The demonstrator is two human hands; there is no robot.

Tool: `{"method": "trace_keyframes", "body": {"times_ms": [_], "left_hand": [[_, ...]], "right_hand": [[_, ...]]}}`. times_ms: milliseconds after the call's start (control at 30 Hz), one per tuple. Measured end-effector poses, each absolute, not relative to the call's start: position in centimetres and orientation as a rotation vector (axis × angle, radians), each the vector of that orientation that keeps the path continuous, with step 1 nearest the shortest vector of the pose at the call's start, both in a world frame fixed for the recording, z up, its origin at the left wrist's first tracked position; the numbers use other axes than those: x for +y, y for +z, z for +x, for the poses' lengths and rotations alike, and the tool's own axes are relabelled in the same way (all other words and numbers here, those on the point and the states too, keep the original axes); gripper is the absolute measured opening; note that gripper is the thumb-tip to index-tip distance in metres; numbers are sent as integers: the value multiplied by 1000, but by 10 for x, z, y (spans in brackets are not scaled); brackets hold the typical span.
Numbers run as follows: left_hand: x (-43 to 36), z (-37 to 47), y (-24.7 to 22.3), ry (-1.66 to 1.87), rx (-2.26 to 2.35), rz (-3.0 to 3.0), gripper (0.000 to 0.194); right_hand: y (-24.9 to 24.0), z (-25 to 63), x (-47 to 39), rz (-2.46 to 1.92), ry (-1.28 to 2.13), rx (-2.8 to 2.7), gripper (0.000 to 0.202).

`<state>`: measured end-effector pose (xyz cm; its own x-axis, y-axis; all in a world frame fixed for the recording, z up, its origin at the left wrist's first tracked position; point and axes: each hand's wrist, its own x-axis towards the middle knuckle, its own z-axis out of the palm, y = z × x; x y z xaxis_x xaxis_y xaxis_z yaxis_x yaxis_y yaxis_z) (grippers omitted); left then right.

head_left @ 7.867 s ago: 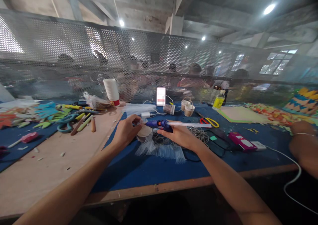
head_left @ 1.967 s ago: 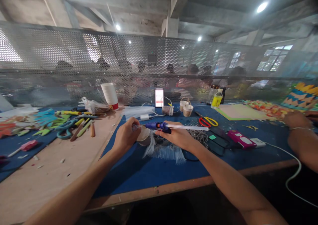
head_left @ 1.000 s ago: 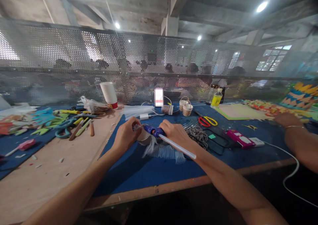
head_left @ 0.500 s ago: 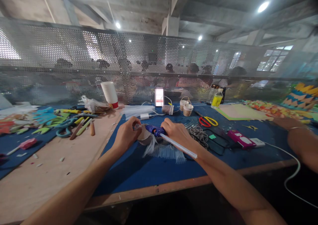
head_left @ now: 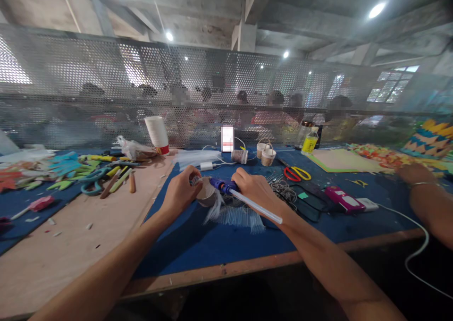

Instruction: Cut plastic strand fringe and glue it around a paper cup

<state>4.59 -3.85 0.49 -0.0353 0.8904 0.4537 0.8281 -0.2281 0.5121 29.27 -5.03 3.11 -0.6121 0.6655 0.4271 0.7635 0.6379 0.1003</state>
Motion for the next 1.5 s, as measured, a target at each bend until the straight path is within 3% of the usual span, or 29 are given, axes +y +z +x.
{"method": "trace_keyframes", "body": {"times_ms": [200, 467, 567, 1133, 1233, 1400, 1500], "left_hand": [[-40, 46, 5, 1126, 1855, 2108, 23], [-39, 46, 4, 1167, 1775, 2139, 27], [-40, 48, 5, 1162, 1783, 2119, 27], [-39, 53, 2, 1145, 1810, 2103, 25], [-39, 54, 0, 1184, 1820, 2059, 27], [-36, 52, -8, 1315, 1719, 1921, 41], [-33, 52, -12, 1332, 1658, 1868, 48]], "right_hand": [[28, 293, -45, -1123, -154, -2402, 32], [14, 285, -29, -984, 645, -2010, 35], [7, 279, -24, -1028, 803, -1885, 33], [-3, 253, -36, -1125, 717, -1794, 68], [-3, 252, -35, -1145, 705, -1766, 64], [1, 259, -33, -1051, 613, -1755, 40], [4, 264, -36, -1022, 604, -1828, 40]]}}
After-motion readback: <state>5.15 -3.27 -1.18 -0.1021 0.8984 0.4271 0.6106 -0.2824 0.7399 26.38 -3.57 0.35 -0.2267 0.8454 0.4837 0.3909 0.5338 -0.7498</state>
